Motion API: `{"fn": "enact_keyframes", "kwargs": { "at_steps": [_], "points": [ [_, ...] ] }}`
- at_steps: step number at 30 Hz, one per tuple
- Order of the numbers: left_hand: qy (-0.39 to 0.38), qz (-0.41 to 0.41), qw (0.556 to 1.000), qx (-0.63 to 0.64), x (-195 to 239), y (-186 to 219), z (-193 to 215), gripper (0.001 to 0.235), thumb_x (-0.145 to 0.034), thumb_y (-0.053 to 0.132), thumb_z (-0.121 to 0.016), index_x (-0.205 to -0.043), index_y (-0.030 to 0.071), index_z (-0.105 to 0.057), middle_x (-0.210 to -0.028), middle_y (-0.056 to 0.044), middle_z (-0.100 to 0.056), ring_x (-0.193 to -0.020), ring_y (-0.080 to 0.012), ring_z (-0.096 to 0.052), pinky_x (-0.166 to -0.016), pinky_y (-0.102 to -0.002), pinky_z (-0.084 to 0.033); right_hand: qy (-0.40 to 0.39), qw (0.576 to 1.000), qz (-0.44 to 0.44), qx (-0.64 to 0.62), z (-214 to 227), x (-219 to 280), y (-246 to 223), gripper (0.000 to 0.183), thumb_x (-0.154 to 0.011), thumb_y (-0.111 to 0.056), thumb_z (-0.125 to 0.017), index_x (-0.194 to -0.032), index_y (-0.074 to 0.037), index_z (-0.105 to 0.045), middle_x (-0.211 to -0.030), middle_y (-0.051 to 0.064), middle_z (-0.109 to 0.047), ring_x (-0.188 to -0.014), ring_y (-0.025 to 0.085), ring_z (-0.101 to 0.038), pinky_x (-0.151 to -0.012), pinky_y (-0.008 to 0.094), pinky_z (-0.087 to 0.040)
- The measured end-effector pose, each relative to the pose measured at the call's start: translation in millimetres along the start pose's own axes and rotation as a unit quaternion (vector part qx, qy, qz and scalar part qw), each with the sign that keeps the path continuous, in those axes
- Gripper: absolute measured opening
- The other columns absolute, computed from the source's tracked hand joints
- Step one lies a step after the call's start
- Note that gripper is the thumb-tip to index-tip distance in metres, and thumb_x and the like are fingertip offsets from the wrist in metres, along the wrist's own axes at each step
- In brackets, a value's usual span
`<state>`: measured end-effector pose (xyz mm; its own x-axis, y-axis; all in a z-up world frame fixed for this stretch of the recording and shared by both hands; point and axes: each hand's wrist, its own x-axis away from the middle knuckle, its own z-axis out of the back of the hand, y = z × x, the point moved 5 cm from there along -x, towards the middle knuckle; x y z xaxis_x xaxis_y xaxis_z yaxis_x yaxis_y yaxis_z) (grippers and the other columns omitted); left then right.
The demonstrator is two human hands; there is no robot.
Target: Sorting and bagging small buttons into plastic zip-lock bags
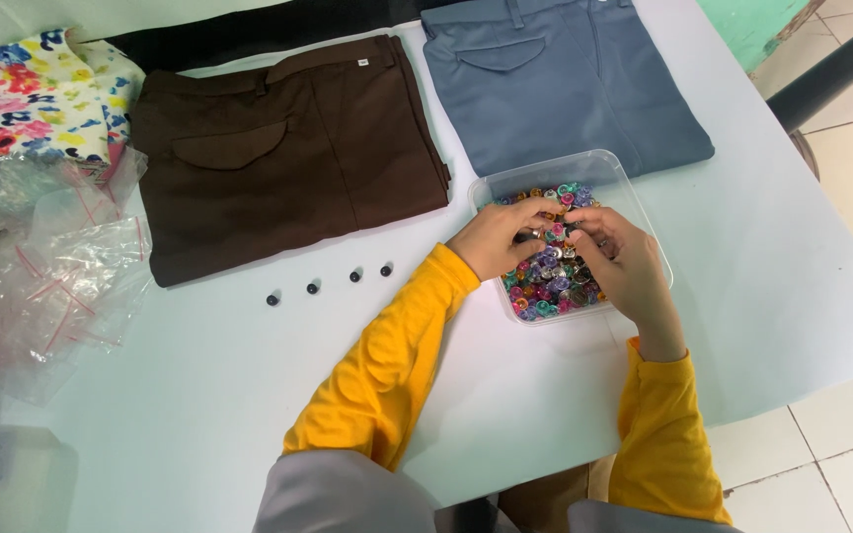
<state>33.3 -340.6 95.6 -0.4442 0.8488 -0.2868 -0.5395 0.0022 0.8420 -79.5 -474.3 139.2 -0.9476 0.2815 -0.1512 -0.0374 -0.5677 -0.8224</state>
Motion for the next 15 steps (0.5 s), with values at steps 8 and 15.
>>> {"fn": "enact_keyframes", "kwargs": {
  "at_steps": [8, 15],
  "points": [
    [-0.016, 0.089, 0.995, -0.046, -2.0, -25.2, -17.1, 0.073, -0.085, -0.001, -0.080, -0.148, 0.012, -0.045, -0.133, -0.023, -0.066, -0.120, -0.0327, -0.068, -0.098, -0.041, -0.060, -0.001, 1.000, 0.004, 0.000, 0.9, -1.0, -3.1, 0.018, -0.101, -0.008, -0.066, -0.118, -0.007, -0.072, -0.096, 0.012, -0.075, -0.082, 0.018, -0.067, -0.068, 0.029, -0.052],
    [0.010, 0.060, 0.986, -0.156, -1.8, -38.1, -28.2, 0.052, -0.084, -0.001, -0.071, -0.133, 0.008, -0.058, -0.132, -0.019, -0.062, -0.121, -0.0395, -0.065, -0.100, -0.048, -0.059, -0.003, 1.000, -0.004, -0.008, 0.9, -1.0, -4.5, 0.018, -0.101, -0.008, -0.066, -0.118, -0.006, -0.073, -0.096, 0.013, -0.075, -0.083, 0.018, -0.066, -0.069, 0.029, -0.052]
  ]
}}
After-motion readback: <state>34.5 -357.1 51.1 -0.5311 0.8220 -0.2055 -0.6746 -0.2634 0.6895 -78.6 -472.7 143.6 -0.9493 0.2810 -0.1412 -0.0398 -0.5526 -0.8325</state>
